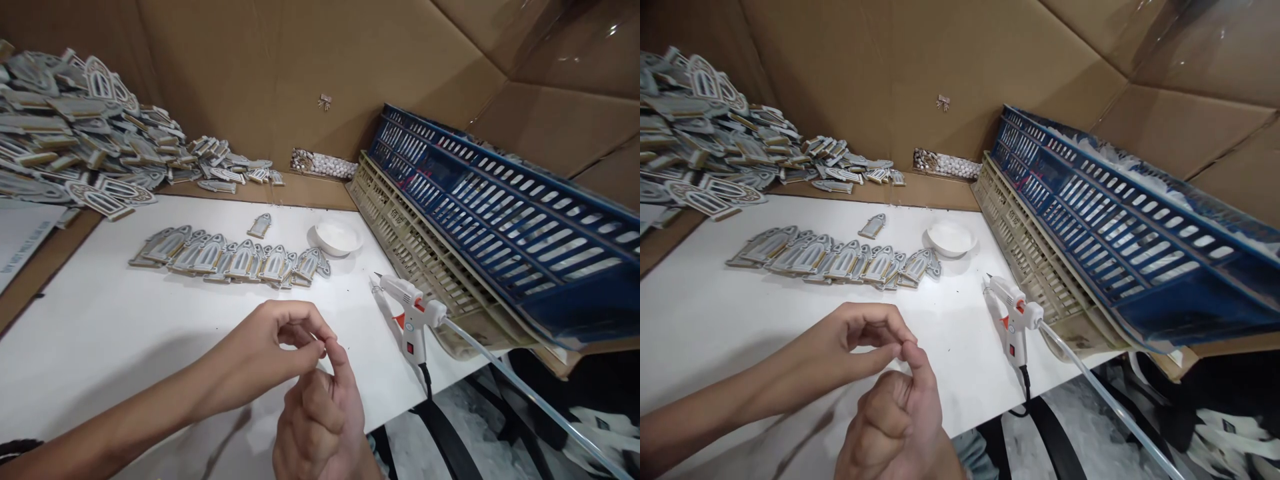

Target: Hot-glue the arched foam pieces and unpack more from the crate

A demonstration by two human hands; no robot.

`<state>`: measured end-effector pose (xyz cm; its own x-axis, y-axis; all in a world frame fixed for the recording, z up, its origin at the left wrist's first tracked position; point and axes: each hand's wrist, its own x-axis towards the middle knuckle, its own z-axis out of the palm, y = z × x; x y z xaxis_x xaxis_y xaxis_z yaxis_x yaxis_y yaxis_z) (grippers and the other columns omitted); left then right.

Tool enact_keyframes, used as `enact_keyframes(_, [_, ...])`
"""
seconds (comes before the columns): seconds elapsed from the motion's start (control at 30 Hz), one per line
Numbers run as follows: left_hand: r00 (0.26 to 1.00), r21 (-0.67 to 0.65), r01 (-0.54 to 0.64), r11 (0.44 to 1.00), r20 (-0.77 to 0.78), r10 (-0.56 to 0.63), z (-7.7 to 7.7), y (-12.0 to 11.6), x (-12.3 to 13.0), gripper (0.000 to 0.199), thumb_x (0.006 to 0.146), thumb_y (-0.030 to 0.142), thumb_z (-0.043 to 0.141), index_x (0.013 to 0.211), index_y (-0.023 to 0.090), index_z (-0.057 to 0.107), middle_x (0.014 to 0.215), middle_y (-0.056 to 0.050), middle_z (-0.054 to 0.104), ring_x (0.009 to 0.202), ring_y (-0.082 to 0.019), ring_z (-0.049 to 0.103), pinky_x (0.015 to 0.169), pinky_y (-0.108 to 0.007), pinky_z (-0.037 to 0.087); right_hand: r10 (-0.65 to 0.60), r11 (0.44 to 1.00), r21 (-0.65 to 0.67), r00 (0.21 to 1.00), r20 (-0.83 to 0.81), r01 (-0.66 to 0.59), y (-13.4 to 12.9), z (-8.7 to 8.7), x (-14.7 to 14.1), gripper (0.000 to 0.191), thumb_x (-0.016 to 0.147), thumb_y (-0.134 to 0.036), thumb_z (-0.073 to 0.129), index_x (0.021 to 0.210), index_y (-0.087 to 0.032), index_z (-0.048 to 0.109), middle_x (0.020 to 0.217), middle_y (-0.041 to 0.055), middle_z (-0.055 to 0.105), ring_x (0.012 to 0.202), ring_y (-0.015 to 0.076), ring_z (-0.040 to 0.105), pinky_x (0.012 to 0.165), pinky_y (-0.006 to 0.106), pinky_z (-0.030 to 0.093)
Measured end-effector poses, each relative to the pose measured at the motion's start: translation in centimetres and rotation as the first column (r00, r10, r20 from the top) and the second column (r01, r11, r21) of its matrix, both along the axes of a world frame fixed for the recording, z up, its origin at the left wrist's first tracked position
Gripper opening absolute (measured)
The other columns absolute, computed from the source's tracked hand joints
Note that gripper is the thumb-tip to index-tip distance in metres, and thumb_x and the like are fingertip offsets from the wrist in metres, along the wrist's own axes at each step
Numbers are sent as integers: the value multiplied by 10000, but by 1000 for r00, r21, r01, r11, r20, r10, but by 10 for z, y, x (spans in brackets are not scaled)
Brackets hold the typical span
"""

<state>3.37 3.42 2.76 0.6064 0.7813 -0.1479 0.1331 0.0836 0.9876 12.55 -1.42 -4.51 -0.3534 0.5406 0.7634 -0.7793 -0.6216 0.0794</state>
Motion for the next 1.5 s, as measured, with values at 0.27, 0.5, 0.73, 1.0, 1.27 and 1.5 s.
enact_keyframes(0.27, [991,-229,56,972,129,-27,1,-6,0,176,745,317,677,773,181,570,764,0,626,753,-147,541,706,-286,422,41,999,4,997,70,-41,-6,-25,1,886,599,-881,-242,378,-214,298,296,-50,210,243,34,247,290,170,266])
enact_keyframes(0.5, [988,-297,85,951,152,-41,1,-7,-1,222,781,373,681,813,184,570,780,-2,619,774,-155,539,738,-305,409,55,998,-22,979,196,-52,-12,-47,2,914,507,-891,-291,341,-206,292,282,-43,201,252,41,285,309,182,292])
enact_keyframes(0.73, [966,-397,85,914,257,22,5,-11,2,213,767,327,702,779,183,544,767,21,597,757,-129,533,735,-269,401,142,986,-142,863,485,-82,-20,-86,3,901,440,-860,-359,308,-231,273,252,-42,168,237,63,299,297,218,334])
enact_keyframes(1.0, [946,-586,96,805,304,109,0,-23,2,107,711,197,612,767,204,521,718,42,560,714,-120,512,710,-256,394,-49,996,-59,957,286,68,-18,-68,-7,942,527,-877,-296,364,-217,357,299,-34,240,271,76,359,288,195,298])
enact_keyframes(1.27, [944,-643,12,766,259,202,5,-25,9,182,643,202,645,699,195,473,688,51,502,658,-105,485,639,-227,369,-187,981,-71,980,-62,183,-10,-34,-14,895,639,-845,-255,385,-210,322,345,-44,241,296,45,279,296,166,289])
enact_keyframes(1.5, [936,-598,50,800,307,171,-3,-24,9,136,679,189,589,670,187,453,717,44,477,621,-85,431,586,-210,306,-130,991,-13,990,59,131,-7,-35,-11,909,637,-832,-281,347,-202,307,336,-31,250,298,50,293,312,192,314])
